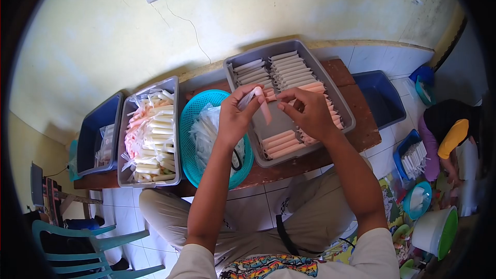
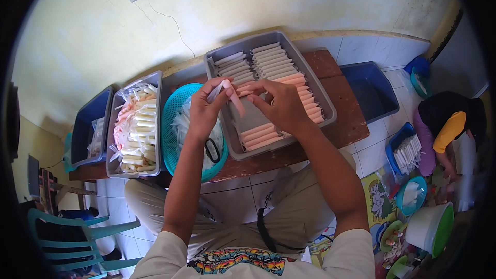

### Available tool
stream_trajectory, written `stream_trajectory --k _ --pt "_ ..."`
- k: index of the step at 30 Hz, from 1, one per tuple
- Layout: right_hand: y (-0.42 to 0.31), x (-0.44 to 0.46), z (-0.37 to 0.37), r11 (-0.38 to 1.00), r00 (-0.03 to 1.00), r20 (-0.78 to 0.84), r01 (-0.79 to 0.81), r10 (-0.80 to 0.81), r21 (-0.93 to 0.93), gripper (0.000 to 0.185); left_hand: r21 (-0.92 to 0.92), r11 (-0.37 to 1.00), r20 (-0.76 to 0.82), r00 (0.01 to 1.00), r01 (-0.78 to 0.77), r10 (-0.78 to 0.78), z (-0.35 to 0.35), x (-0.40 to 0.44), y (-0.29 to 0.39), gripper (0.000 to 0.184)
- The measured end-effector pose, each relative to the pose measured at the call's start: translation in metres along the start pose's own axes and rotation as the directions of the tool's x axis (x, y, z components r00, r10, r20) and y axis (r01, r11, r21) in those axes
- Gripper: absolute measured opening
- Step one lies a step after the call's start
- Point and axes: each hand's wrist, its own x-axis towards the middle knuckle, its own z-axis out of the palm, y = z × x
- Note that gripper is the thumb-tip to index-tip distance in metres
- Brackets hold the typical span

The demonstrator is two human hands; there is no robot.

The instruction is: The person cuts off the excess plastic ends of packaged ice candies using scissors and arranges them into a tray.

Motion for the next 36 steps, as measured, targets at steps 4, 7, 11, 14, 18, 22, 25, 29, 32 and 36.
stream_trajectory --k 4,7,11,14,18,22,25,29,32,36 --pt "-0.021 0.006 0.001 0.991 0.98 -0.165 0.124 -0.113 0.057 0.028 0.197 0.979 -0.008 0.998 -0.06 0.062 -0.008 -0.002 0.021 0.032" --pt "-0.035 0.012 0.018 0.968 0.956 -0.226 0.216 -0.185 0.126 0.028 0.294 0.953 0.051 0.997 -0.065 0.052 -0.014 -0.008 0.031 0.035" --pt "-0.039 0.019 0.038 0.945 0.953 -0.216 0.256 -0.212 0.202 0.026 0.407 0.909 0.09 0.995 -0.085 0.053 -0.023 -0.019 0.038 0.033" --pt "-0.041 0.027 0.049 0.902 0.979 -0.18 0.159 -0.092 0.402 0.024 0.353 0.935 0.049 0.998 -0.044 0.028 -0.033 -0.026 0.04 0.03" --pt "-0.047 0.034 0.054 0.894 0.998 -0.062 0.051 -0.026 0.445 0.022 0.374 0.927 0.044 0.999 0.006 -0.025 -0.055 -0.037 0.06 0.028" --pt "-0.055 0.04 0.066 0.931 0.998 0.0 0.058 -0.062 0.36 0.022 0.531 0.841 0.168 0.986 -0.103 0.015 -0.084 -0.047 0.078 0.031" --pt "-0.061 0.048 0.08 0.941 0.998 0.02 0.054 -0.064 0.333 0.024 0.565 0.825 0.138 0.986 -0.001 -0.093 -0.104 -0.056 0.086 0.035" --pt "-0.057 0.055 0.102 0.938 0.996 0.082 0.006 -0.037 0.347 0.028 0.549 0.836 0.11 0.99 0.009 -0.083 -0.128 -0.07 0.078 0.035" --pt "-0.049 0.061 0.117 0.923 0.993 0.108 0.004 -0.05 0.384 0.03 0.561 0.827 0.073 0.992 0.042 -0.1 -0.138 -0.083 0.076 0.036" --pt "-0.049 0.063 0.132 0.889 0.989 0.143 -0.085 0.023 0.449 0.035 0.549 0.822 -0.017 0.985 0.151 -0.17 -0.147 -0.095 0.073 0.034"
